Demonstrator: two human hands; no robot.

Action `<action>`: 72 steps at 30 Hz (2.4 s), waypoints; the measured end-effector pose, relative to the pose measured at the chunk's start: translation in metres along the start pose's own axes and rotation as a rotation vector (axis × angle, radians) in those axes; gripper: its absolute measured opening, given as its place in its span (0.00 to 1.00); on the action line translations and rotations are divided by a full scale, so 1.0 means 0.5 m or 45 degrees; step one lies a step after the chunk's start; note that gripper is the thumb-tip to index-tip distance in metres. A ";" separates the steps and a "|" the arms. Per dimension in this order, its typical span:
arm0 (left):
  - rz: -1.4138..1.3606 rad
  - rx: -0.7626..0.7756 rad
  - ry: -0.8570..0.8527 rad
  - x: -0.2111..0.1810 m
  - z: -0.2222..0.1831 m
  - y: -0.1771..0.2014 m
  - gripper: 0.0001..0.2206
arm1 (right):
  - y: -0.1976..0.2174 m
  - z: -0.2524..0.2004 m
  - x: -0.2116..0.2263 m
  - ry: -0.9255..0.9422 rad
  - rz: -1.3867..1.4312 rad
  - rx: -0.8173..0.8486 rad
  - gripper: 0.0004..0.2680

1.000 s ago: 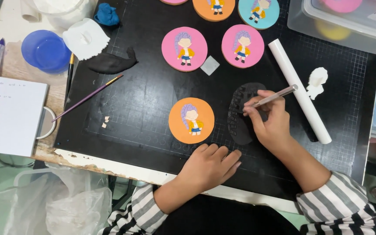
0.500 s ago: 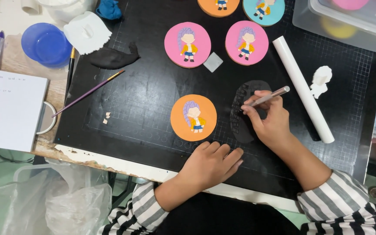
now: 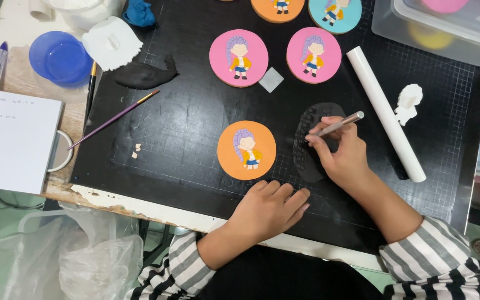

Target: Detailing small circular clay figures featuring cartoon characters using a fine-tipped tool.

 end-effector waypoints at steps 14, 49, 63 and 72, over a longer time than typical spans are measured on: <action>0.002 0.027 -0.016 -0.002 0.000 -0.001 0.09 | -0.005 -0.013 0.002 0.134 -0.086 0.075 0.08; 0.034 -0.087 -0.065 0.001 0.028 0.038 0.07 | -0.027 -0.110 0.131 0.524 -0.433 0.582 0.08; 0.043 -0.040 -0.070 0.003 0.026 0.030 0.09 | -0.010 -0.111 0.125 0.462 -0.342 0.548 0.12; 0.013 -0.018 -0.061 0.002 0.019 0.023 0.08 | 0.020 -0.088 0.117 0.319 -0.313 0.458 0.09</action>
Point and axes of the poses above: each hand's wrist, its own z-axis towards the middle knuckle, its own y-axis out of the back of the hand, x = y × z, the point moved 8 cm from there along z, towards the middle knuckle, and after that the axes turned 9 degrees about z, right-handed, at the moved point
